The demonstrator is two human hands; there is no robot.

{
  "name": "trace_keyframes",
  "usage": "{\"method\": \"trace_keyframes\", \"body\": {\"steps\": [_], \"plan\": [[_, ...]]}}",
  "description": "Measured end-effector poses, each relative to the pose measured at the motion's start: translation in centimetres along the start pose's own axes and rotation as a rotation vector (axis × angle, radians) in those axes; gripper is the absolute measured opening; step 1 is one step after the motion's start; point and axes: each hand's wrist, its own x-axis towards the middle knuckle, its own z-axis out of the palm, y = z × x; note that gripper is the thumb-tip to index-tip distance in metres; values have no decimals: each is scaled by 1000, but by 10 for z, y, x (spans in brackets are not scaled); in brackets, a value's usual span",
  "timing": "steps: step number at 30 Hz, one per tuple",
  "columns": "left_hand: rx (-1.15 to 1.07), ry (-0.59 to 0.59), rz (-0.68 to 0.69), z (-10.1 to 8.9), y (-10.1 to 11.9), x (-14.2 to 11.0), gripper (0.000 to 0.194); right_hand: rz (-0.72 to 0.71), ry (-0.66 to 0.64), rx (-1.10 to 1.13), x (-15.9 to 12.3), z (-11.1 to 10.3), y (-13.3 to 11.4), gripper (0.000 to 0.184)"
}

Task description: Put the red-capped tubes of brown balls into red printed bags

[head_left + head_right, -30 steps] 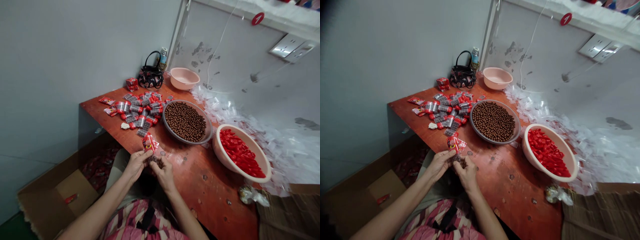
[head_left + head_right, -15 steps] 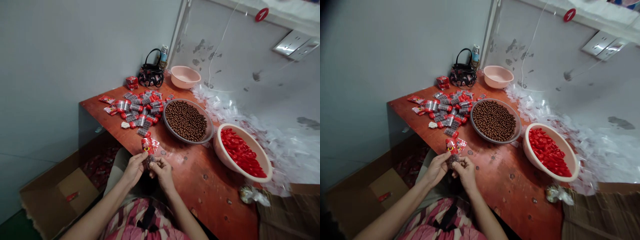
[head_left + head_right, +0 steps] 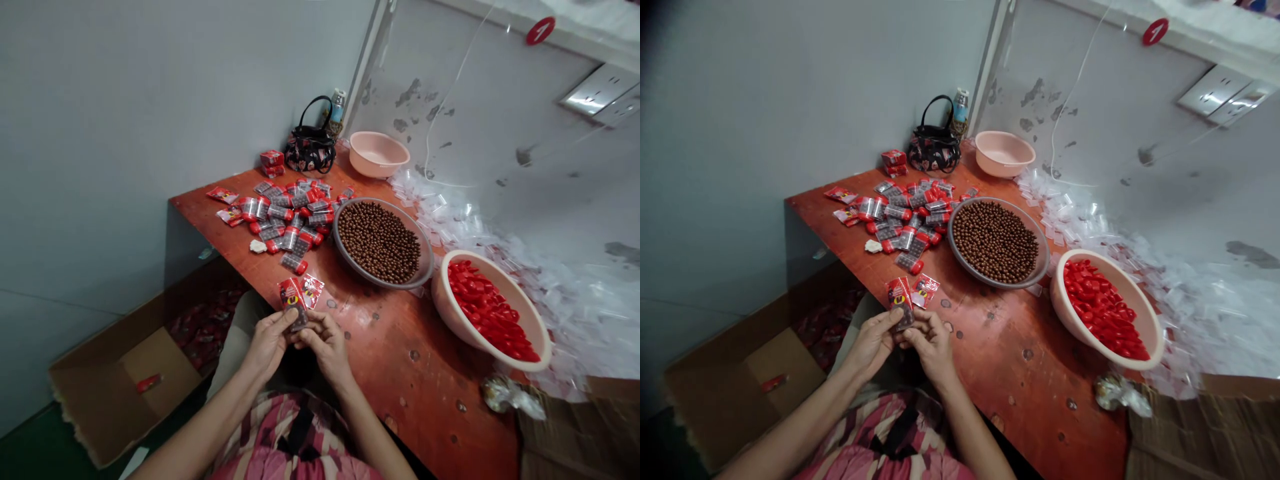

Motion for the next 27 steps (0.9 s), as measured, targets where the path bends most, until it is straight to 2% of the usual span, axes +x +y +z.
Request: {"method": "trace_keyframes", "body": {"steps": [5, 8, 11, 13, 15, 17, 20, 22, 24, 27], "plan": [[-56, 37, 9, -9, -2, -9, 14, 40, 56, -9, 7, 12, 5, 21], [-100, 63, 15, -25, 4, -13, 15, 58, 24, -6, 12, 22, 9, 22], [-198, 193, 105, -46, 17, -15, 27, 36, 18, -21, 11, 22, 8, 24], [-173, 280, 162, -55, 22, -16, 34, 18, 50, -64, 9, 14, 5, 23], [6, 300, 191, -55, 23, -14, 38, 4, 96, -104, 6, 2, 1, 21], [314, 245, 286, -44, 19, -6, 38, -1, 137, -126, 4, -10, -2, 20], [841, 72, 599, -21, 11, 17, 35, -9, 173, -149, 3, -19, -5, 20], [1105, -24, 743, -10, 5, 36, 36, -17, 185, -165, 2, -21, -6, 19], [1287, -34, 816, -5, 1, 51, 33, -27, 186, -189, 1, -22, -6, 18], [1416, -7, 879, -8, -4, 63, 30, -53, 177, -239, 2, -25, -7, 16]]}}
